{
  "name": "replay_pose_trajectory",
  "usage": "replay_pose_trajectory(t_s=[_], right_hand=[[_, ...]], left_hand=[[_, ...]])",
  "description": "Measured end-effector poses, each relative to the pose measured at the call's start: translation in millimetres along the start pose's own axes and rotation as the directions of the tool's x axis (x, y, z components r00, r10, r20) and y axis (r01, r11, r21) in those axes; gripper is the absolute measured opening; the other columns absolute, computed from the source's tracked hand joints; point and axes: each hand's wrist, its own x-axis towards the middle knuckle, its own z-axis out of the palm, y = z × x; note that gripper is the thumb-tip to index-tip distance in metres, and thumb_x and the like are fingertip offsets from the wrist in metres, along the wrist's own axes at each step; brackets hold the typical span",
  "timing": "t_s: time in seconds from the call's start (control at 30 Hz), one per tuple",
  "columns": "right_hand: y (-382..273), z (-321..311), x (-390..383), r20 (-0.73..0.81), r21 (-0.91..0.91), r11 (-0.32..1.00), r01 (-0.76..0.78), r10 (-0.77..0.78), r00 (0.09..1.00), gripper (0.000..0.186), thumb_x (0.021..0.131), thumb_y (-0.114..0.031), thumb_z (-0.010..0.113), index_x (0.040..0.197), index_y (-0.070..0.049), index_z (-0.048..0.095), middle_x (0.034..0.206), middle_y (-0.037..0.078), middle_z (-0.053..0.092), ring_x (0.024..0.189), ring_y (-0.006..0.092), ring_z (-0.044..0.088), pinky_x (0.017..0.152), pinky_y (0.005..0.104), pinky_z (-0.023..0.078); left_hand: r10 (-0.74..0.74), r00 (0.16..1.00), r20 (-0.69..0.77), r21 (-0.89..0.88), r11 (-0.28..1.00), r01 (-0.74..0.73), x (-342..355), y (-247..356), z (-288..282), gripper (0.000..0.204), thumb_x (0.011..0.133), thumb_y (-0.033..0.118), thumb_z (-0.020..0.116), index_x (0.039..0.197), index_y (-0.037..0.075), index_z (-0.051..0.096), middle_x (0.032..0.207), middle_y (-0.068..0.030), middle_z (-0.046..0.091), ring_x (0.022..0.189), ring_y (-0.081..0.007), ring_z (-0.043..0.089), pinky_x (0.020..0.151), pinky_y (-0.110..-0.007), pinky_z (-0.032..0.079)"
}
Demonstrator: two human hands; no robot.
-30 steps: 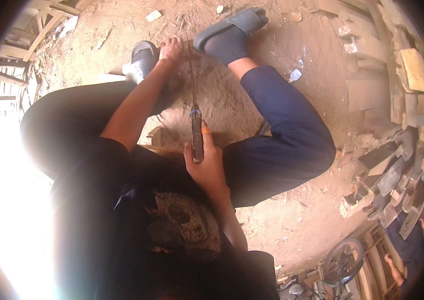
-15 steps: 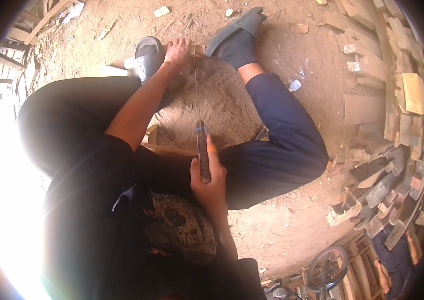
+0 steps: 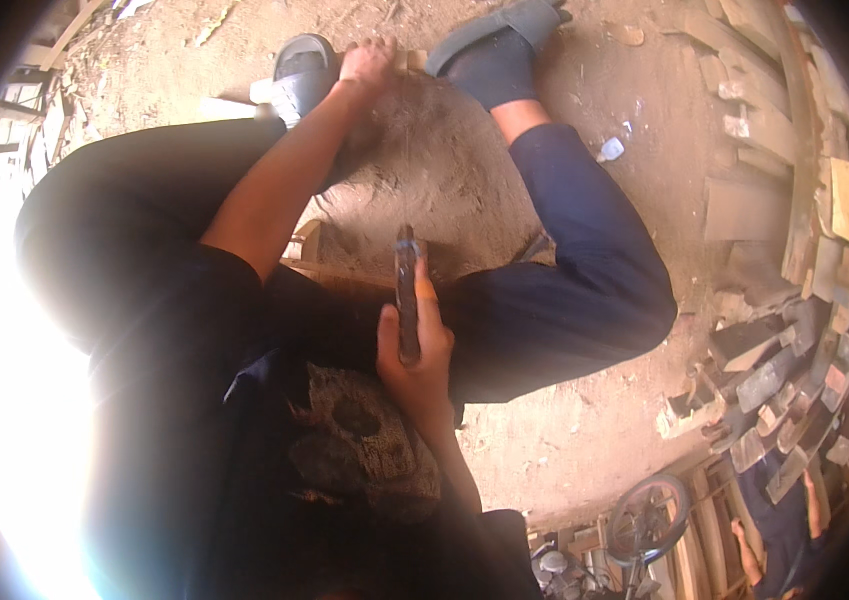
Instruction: The person sits on the ground and uses a hand saw to cut a small piece of wood held between their feet. The sawing motion is repetitive and continuous throughout the clip.
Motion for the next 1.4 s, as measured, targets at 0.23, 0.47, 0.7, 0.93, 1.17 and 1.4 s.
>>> replay_pose_trajectory(t_s=[0.23,0.47,0.7,0.93,1.17,1.4], right_hand=[[4,2,17,0.052,-0.07,0.997,-0.02,0.024,0.998,0.053,0.088,-0.005,0.054,0.137,0.006,0.038,0.094,0.02,0.064,0.072,0.0147,0.063,0.065,0.0255,0.049],[-5,-3,37,0.053,-0.067,0.99,-0.12,0.124,0.991,0.047,0.087,-0.003,0.054,0.132,0.006,0.044,0.094,0.02,0.065,0.075,0.0115,0.061,0.066,0.025,0.048],[-22,-12,4,0.016,-0.052,0.991,-0.127,0.128,0.992,0.049,0.087,-0.004,0.053,0.134,0.005,0.043,0.09,0.016,0.064,0.069,0.0095,0.058,0.062,0.0238,0.046],[-13,-6,33,0.075,0.002,0.972,-0.236,0.236,0.969,0.045,0.09,-0.005,0.051,0.133,0.005,0.044,0.085,0.004,0.056,0.067,0.0065,0.048,0.063,0.0205,0.042],[-9,-9,6,-0.013,-0.112,0.993,-0.027,0.025,1.0,0.046,0.087,-0.006,0.055,0.131,0.007,0.044,0.072,0.013,0.058,0.061,0.015,0.059,0.058,0.0252,0.045],[-32,-17,11,0.05,-0.076,0.979,-0.192,0.196,0.979,0.049,0.087,-0.005,0.054,0.134,0.004,0.043,0.081,0.016,0.062,0.065,0.0125,0.058,0.062,0.0253,0.046]], left_hand=[[-0.043,0.998,0.052,0.088,0.995,0.038,8,-5,9,0.066,0.085,0.034,0.064,0.14,0.008,0.037,0.124,-0.0145,0.057,0.115,-0.0302,0.052,0.092,-0.044,0.042],[-0.004,0.999,0.049,-0.012,1.0,0.005,6,0,-10,0.071,0.074,0.054,0.07,0.124,0.007,0.049,0.116,-0.0126,0.061,0.111,-0.0295,0.056,0.09,-0.044,0.043],[0.019,0.998,0.065,0.004,1.0,-0.019,6,3,-4,0.069,0.073,0.049,0.073,0.121,0.005,0.05,0.115,-0.0136,0.061,0.111,-0.0289,0.056,0.09,-0.045,0.043],[0.009,1.0,0.016,0.049,0.999,-0.01,11,-12,16,0.056,0.081,0.038,0.069,0.122,0.005,0.049,0.114,-0.0141,0.061,0.11,-0.0283,0.057,0.089,-0.044,0.044],[0.039,0.994,0.104,-0.018,0.999,-0.038,5,1,-20,0.072,0.074,0.051,0.071,0.123,0.004,0.049,0.115,-0.0138,0.061,0.111,-0.0288,0.056,0.091,-0.046,0.043],[0.016,0.995,0.095,0.009,1.0,-0.017,5,-4,-6,0.074,0.075,0.052,0.071,0.127,0.004,0.047,0.116,-0.0131,0.061,0.11,-0.0283,0.057,0.091,-0.046,0.043]])
